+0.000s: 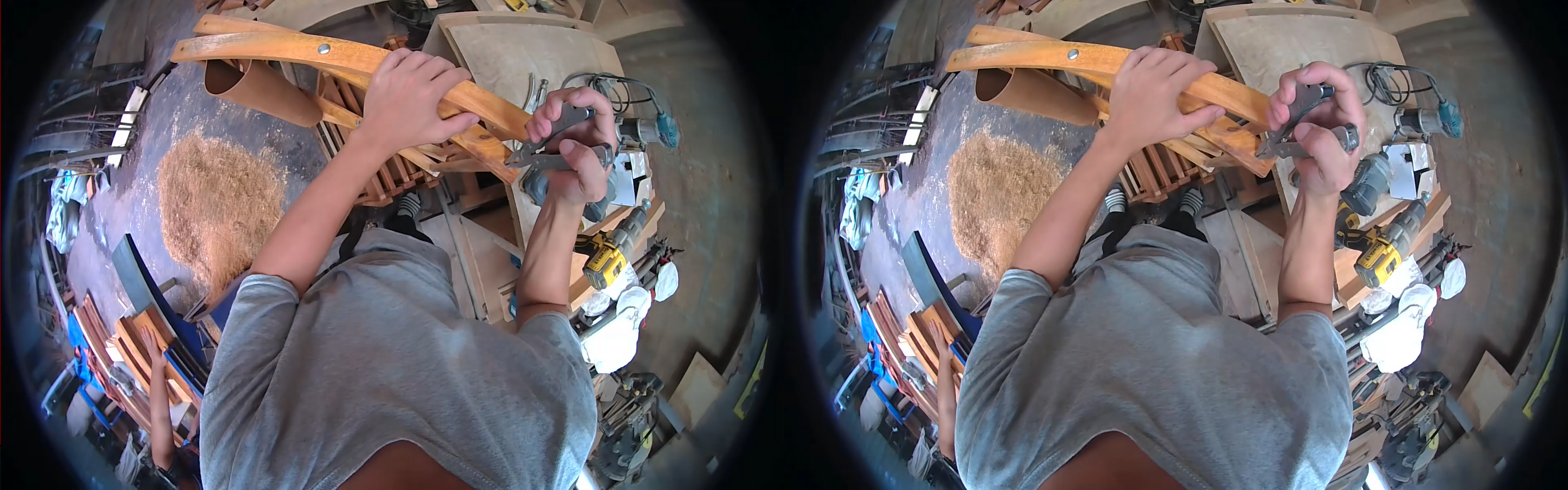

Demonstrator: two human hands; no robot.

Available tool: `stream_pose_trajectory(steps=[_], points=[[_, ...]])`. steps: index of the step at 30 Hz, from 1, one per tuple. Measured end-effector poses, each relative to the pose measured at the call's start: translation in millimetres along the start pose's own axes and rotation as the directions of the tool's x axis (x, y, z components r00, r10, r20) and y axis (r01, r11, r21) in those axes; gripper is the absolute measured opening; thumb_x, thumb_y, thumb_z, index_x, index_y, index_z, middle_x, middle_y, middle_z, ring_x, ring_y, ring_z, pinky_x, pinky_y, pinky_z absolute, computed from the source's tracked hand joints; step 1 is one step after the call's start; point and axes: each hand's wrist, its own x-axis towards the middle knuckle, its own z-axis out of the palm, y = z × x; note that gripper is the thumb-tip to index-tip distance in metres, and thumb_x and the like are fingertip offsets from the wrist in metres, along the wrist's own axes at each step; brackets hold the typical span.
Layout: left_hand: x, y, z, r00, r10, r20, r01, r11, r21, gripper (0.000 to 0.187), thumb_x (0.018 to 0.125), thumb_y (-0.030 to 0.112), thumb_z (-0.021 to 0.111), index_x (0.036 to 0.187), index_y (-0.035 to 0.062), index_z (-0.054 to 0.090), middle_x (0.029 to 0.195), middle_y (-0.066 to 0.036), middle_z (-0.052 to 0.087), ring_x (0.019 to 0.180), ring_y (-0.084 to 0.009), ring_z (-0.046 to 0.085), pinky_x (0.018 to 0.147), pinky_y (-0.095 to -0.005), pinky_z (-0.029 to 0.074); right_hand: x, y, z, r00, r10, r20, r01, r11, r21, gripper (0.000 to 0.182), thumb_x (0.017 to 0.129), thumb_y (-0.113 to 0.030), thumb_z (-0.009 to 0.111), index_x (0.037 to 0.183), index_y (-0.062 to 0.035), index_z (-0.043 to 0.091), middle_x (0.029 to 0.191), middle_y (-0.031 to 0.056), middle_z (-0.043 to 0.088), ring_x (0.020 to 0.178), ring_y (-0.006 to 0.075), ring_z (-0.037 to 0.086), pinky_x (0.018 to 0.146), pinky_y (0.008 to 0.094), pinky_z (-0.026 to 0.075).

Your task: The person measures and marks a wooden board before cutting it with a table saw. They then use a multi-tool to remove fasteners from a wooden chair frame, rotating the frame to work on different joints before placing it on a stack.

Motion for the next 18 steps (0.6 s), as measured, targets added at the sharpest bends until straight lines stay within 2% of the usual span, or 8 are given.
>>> stream_pose_trajectory(steps=[18], points=[[1.7, 1.2, 2.2, 1.0, -0.01, 0.029, 0.009, 1.0, 0.026, 0.049, 0.069, 0.051, 0.077, 0.104, 0.0169, 0.072, 0.099, 0.0, 0.069, 0.097, -0.0197, 0.063, 0.092, -0.0368, 0.044, 18.6, 10.1, -27.4, 0.961, 0.067, 0.269, -0.123, 0.973, 0.195, 0.056, 0.066, -0.009, 0.055, 0.119, 0.0064, 0.046, 0.092, 0.0196, 0.049, 0.075, 0.0214, 0.049, 0.063, 0.0331, 0.045]])
